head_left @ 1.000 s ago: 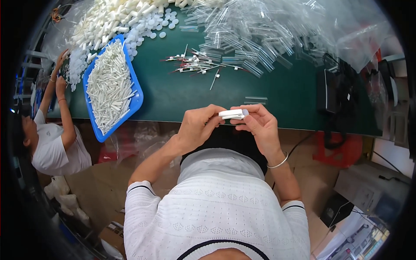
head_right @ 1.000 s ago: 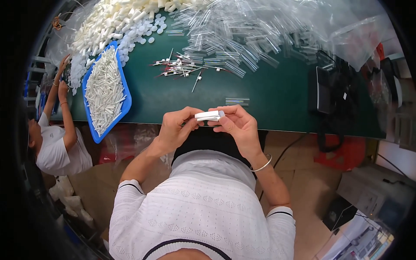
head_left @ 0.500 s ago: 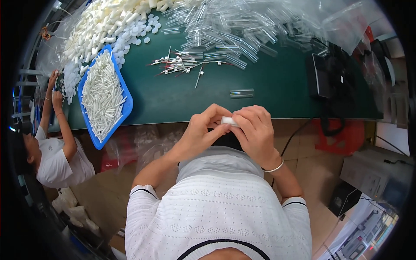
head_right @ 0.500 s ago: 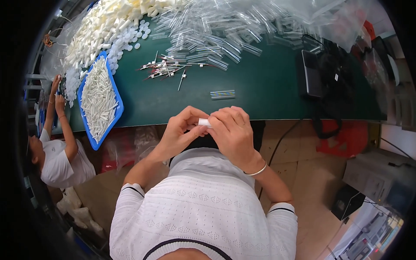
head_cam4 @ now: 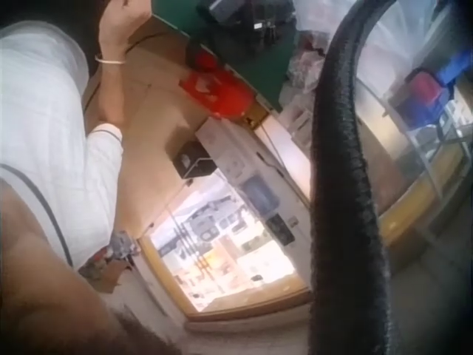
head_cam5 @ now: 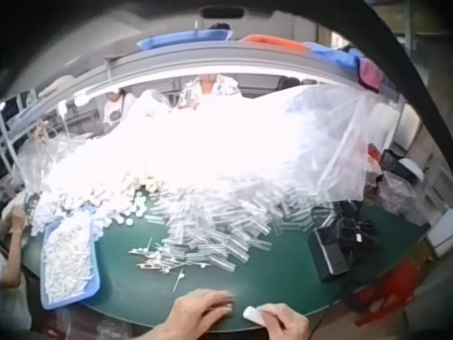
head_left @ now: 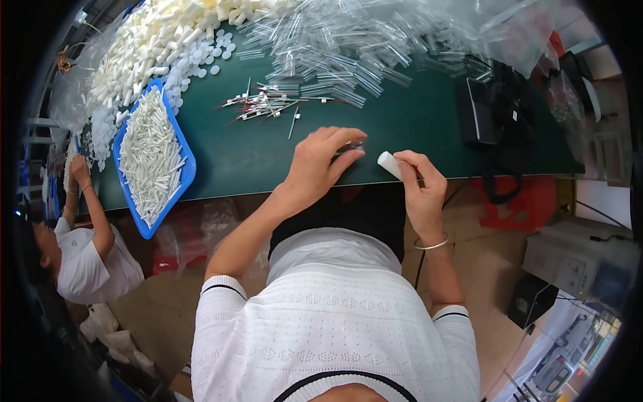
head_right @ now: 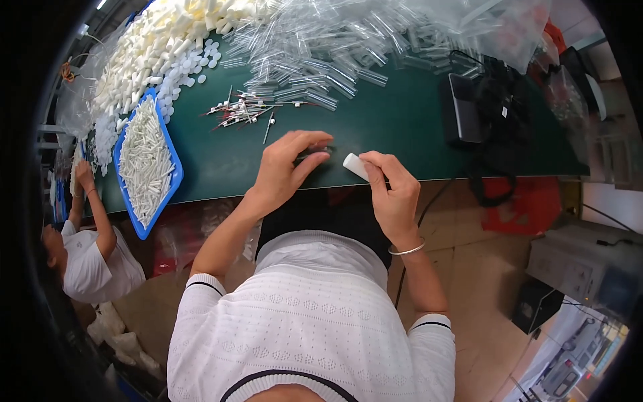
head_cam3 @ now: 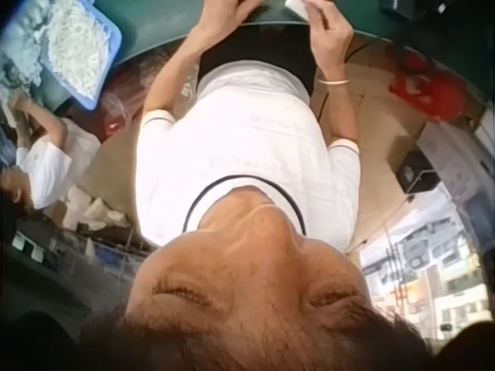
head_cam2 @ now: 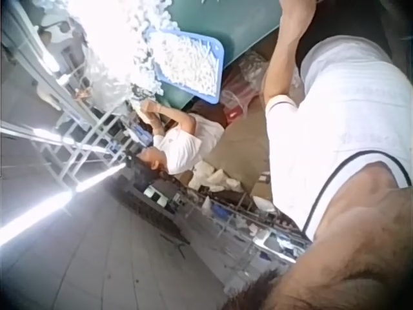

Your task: The person assembles small plastic tubes and white components by hand on a factory work table.

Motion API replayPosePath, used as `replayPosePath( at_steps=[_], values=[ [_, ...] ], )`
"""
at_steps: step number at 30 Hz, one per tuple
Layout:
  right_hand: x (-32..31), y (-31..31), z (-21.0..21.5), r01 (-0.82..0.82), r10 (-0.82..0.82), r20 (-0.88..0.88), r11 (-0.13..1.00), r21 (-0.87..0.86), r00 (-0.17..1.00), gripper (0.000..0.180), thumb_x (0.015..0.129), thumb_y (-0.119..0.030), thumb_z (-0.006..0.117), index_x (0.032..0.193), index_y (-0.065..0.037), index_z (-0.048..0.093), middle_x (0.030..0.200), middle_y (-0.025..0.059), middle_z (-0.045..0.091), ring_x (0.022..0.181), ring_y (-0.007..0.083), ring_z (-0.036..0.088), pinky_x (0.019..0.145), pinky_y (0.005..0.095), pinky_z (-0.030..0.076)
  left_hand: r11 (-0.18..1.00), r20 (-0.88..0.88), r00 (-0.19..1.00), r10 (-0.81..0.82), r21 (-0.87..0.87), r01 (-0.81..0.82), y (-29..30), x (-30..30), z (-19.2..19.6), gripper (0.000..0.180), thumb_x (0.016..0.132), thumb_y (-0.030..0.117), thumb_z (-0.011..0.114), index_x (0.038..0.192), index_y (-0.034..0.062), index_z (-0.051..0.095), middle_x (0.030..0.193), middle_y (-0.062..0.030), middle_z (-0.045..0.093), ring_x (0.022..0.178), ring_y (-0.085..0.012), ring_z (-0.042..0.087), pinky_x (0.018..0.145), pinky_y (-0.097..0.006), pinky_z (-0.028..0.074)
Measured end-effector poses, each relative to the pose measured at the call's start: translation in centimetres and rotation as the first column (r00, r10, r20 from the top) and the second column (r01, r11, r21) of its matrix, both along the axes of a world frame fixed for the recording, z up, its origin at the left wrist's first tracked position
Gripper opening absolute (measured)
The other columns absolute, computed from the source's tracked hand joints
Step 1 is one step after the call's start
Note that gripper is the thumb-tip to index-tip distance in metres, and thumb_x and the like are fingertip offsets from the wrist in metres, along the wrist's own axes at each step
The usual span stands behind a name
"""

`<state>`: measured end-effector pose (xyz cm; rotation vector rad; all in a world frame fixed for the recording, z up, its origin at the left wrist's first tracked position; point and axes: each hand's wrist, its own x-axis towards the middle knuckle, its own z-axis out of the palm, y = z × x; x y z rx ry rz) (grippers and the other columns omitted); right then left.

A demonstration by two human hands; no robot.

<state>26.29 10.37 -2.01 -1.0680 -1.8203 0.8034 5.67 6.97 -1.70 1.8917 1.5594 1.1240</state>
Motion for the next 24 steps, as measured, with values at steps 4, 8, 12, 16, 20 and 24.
replayPosePath(
  at_steps=[4,8,12,16,20,24],
  values=[
    [-0.8,-0.1,1.0,-0.176,0.166,-0.107,0.981,-0.087,0.98,0.008,0.088,0.0,0.063,0.095,-0.002,0.066,0.082,0.009,0.066,0.068,0.0202,0.063,0.061,0.0283,0.049,0.895,0.54,0.84,-0.052,-0.347,0.279,-2.6,0.0,1.2,0.026,0.092,0.005,0.062,0.117,0.0006,0.06,0.096,-0.0031,0.062,0.08,-0.0088,0.056,0.071,-0.023,0.047],
    [-1.4,-0.6,1.6,-0.26,0.257,0.043,0.958,0.119,0.965,0.013,0.085,0.002,0.064,0.096,-0.004,0.066,0.082,0.0084,0.066,0.069,0.0229,0.063,0.059,0.0299,0.05,0.893,0.606,0.795,-0.032,-0.34,0.295,-3.7,-0.5,0.4,0.027,0.092,0.008,0.061,0.118,-0.0005,0.059,0.088,-0.0042,0.059,0.074,-0.0078,0.054,0.067,-0.024,0.046],
    [-1.6,-1.2,1.3,-0.337,0.252,0.288,0.891,0.305,0.924,0.024,0.074,0.003,0.066,0.095,-0.008,0.068,0.081,0.0062,0.062,0.068,0.0219,0.061,0.055,0.0311,0.05,0.891,0.464,0.885,-0.035,-0.387,0.238,-4.6,-0.8,1.4,0.029,0.09,0.009,0.064,0.117,0.0005,0.059,0.086,-0.0046,0.059,0.071,-0.0106,0.053,0.066,-0.025,0.045],
    [-1.6,-1.3,1.8,-0.465,0.346,0.364,0.825,0.321,0.865,0.03,0.072,0.002,0.066,0.1,-0.009,0.066,0.083,0.0063,0.061,0.07,0.0213,0.06,0.056,0.031,0.05,0.941,0.302,0.949,-0.09,-0.286,0.18,-5.4,-0.7,1.4,0.027,0.088,0.008,0.066,0.114,0.0016,0.06,0.088,-0.0062,0.058,0.072,-0.014,0.054,0.066,-0.027,0.045],
    [-2.4,-1.0,2.3,-0.521,0.43,0.316,0.792,0.316,0.846,0.03,0.074,-0.001,0.069,0.103,-0.006,0.064,0.086,0.0072,0.061,0.072,0.022,0.06,0.059,0.0303,0.051,0.931,0.331,0.938,-0.103,-0.299,0.208,-5.8,-1.6,1.2,0.022,0.088,0.011,0.066,0.108,0.0031,0.063,0.081,-0.0094,0.06,0.065,-0.0177,0.054,0.062,-0.031,0.045],
    [-0.8,-0.4,3.7,-0.549,0.556,-0.044,0.801,-0.238,0.83,0.026,0.077,-0.001,0.074,0.1,-0.001,0.063,0.088,0.0088,0.062,0.07,0.0169,0.062,0.063,0.0285,0.051,0.788,0.473,0.88,-0.033,-0.53,0.314,-6.2,-2.7,2.0,0.019,0.094,0.018,0.06,0.105,0.0026,0.064,0.07,-0.0042,0.054,0.062,-0.0126,0.047,0.058,-0.029,0.04]
  ],
)
